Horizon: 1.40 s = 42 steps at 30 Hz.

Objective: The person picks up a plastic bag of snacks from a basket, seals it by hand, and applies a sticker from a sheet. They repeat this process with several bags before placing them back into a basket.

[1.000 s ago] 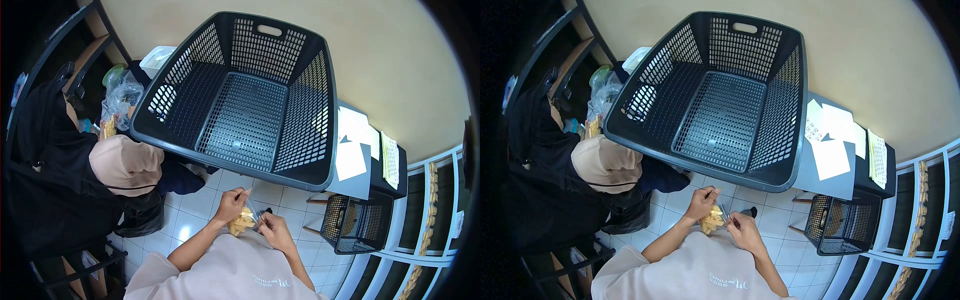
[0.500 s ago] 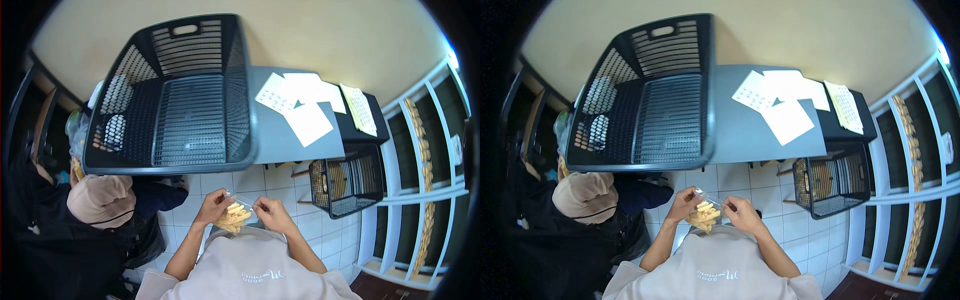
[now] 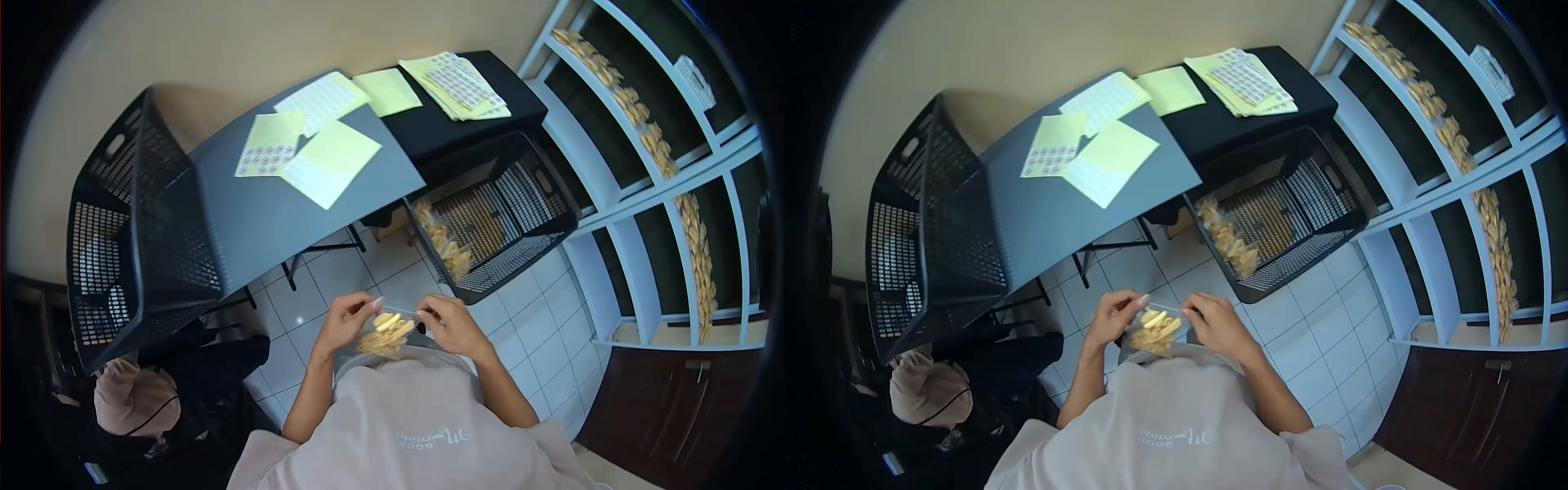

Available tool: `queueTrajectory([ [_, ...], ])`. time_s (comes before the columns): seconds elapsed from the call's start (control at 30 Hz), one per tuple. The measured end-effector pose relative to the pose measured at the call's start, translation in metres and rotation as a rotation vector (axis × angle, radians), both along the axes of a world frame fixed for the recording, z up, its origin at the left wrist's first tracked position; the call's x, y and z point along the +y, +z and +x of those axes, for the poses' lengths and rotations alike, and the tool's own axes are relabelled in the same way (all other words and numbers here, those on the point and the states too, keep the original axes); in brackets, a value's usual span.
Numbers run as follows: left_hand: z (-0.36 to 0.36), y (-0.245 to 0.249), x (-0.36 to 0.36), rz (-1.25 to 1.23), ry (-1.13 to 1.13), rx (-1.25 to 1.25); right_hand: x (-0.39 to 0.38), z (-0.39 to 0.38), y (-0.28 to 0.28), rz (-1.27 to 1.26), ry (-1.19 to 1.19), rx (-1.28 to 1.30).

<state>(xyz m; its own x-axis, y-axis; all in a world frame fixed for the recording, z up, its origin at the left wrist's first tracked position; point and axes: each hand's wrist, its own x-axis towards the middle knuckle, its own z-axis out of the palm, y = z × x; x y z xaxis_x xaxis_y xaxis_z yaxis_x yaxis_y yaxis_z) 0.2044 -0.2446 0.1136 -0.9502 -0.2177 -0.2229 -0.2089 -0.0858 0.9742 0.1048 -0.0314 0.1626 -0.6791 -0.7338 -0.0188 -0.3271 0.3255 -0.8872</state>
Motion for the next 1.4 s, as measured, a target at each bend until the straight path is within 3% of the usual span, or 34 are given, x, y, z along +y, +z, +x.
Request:
queueTrajectory([
  [0.07, -0.035, -0.005, 0.040, -0.109, -0.112, 0.004, 0.047, -0.014, -0.008, 0.043, -0.019, 0.058],
  [0.13, -0.064, 0.010, 0.075, -0.178, -0.222, 0.002, 0.084, -0.021, -0.010, 0.208, -0.221, 0.117],
  [0.2, -0.091, 0.015, 0.109, -0.249, -0.332, 0.019, 0.107, -0.027, -0.004, 0.265, -0.257, 0.011],
  [0.27, -0.108, 0.012, 0.141, -0.241, -0.414, 0.174, 0.122, -0.028, -0.012, 0.300, -0.391, 0.059],
  [0.33, -0.122, 0.013, 0.164, -0.158, -0.456, 0.163, 0.129, -0.036, -0.018, 0.272, -0.397, -0.051],
  [0.4, -0.137, 0.010, 0.174, -0.138, -0.623, 0.164, 0.130, -0.046, -0.015, 0.244, -0.462, -0.397],
  [0.43, -0.145, 0.008, 0.176, -0.133, -0.630, 0.157, 0.130, -0.050, -0.021, 0.136, -0.511, -0.309],
  [0.57, -0.172, 0.006, 0.175, -0.071, -0.590, 0.211, 0.138, -0.070, -0.024, 0.082, -0.562, -0.477],
  [0.77, -0.205, 0.004, 0.162, -0.109, -0.565, 0.119, 0.128, -0.116, -0.028, -0.014, -0.610, -0.418],
  [1.0, -0.225, -0.006, 0.160, -0.115, -0.353, 0.121, 0.130, -0.170, -0.041, -0.029, -0.508, -0.510],
  [1.07, -0.225, -0.016, 0.161, -0.096, -0.320, 0.053, 0.139, -0.197, -0.056, 0.088, -0.431, -0.499],
  [1.2, -0.209, -0.062, 0.166, -0.374, 0.192, -0.169, 0.153, -0.260, -0.114, 0.302, -0.337, -0.424],
  [1.33, -0.189, -0.078, 0.185, -0.402, 0.435, -0.361, 0.152, -0.295, -0.182, 0.577, 0.042, -0.522],
  [1.4, -0.180, -0.088, 0.207, -0.485, 0.488, -0.537, 0.148, -0.294, -0.217, 0.597, 0.393, -0.190],
])
